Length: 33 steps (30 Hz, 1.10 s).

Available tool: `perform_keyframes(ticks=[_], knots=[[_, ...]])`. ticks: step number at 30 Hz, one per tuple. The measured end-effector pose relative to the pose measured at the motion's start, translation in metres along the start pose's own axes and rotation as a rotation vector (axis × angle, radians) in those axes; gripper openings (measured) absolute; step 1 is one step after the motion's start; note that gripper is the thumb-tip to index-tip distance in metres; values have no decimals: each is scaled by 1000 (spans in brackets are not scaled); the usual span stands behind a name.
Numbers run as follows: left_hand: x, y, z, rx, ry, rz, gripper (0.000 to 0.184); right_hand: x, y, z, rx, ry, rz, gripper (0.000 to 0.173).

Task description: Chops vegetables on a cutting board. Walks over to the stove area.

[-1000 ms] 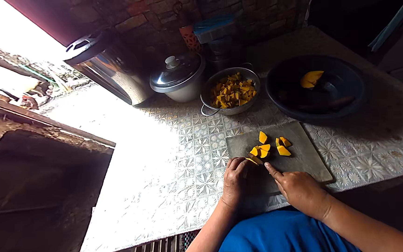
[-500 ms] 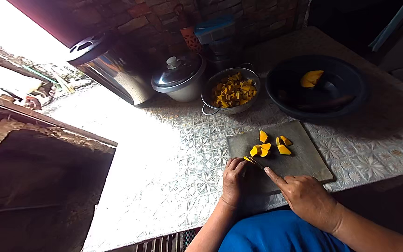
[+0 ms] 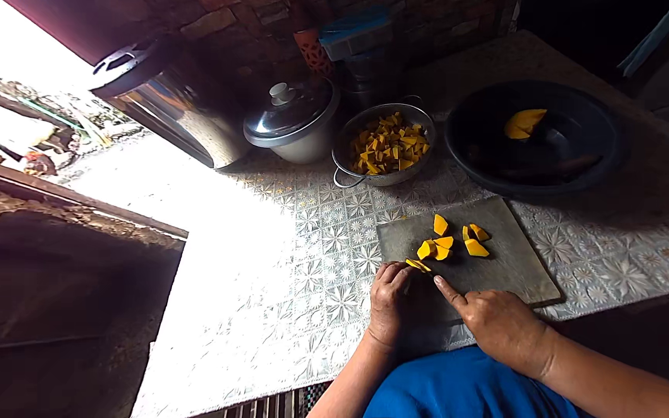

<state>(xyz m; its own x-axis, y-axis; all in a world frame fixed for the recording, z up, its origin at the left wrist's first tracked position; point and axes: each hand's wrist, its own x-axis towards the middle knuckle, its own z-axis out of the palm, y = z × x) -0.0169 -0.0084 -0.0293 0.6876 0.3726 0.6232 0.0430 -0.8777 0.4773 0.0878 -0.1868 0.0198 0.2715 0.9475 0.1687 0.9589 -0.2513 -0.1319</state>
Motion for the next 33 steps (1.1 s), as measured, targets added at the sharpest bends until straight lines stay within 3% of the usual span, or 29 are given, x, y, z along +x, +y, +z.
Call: perform_keyframes(ticks=[6, 13, 19, 21, 27, 33], knots=[[-1, 1, 1, 14, -6, 6, 8, 32, -3, -30, 172, -592, 139, 66], [1, 1, 1, 32, -8, 48, 10, 14, 9, -25, 321, -475, 179, 54], [0, 4, -3, 75, -70, 77, 21, -14, 10, 10, 285, 77, 43, 47], [-4, 7, -9, 105, -104, 57, 25, -19, 12, 11, 306, 114, 27, 47], [-14, 9, -26, 150, -127, 28, 13, -24, 17, 16, 319, 239, 33, 48], [-15, 10, -26, 104, -93, -31, 18, -22, 15, 18, 275, 281, 46, 48]])
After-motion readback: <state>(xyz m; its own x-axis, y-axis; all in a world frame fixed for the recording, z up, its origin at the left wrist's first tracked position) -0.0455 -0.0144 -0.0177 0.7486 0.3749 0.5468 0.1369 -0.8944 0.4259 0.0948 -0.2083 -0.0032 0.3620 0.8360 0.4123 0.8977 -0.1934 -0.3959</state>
